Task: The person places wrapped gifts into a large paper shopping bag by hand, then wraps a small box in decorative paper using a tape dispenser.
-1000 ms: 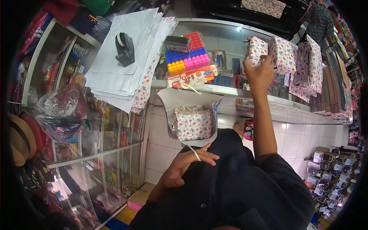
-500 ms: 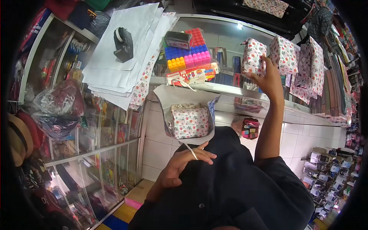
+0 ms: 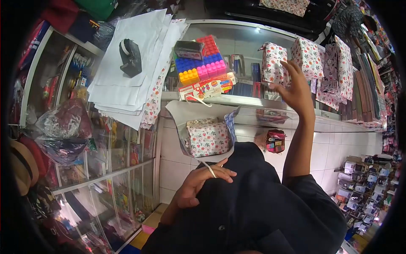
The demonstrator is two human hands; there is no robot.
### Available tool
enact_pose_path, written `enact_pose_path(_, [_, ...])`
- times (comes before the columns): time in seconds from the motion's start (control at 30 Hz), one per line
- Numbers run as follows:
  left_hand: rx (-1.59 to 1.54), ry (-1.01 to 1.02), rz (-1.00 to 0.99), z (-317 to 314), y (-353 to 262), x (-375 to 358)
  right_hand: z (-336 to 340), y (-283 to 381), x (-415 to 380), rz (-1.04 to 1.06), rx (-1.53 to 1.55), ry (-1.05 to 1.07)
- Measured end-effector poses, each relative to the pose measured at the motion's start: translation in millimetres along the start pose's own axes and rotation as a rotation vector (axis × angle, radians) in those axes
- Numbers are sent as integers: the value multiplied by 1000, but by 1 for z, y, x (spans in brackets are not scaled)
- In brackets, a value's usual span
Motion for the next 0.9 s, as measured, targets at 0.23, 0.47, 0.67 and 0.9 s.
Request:
enact_pose_path(0.23, [-4, 16, -10, 1, 1, 2, 51, -83, 5, -510, -434, -419])
enact_pose_path(0.47, [28, 37, 30, 4, -2, 2, 65, -91, 6, -602, -180, -373])
enact_pose_path(0.67, [34, -10, 17, 4, -3, -2, 96, 23, -20, -51, 480, -170])
enact_pose_path(0.9, [87, 3, 28, 1, -5, -3, -46, 152, -26, 89, 666, 623])
Point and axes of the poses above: each hand's wrist, its own x-axis towards the middle knuckle, its own z-axis out of the back of the hand, y = z × x, the point moved 7 cm from there along x, towards the middle knuckle, and after that the axes turned 15 degrees about y, right-handed, at the moved point
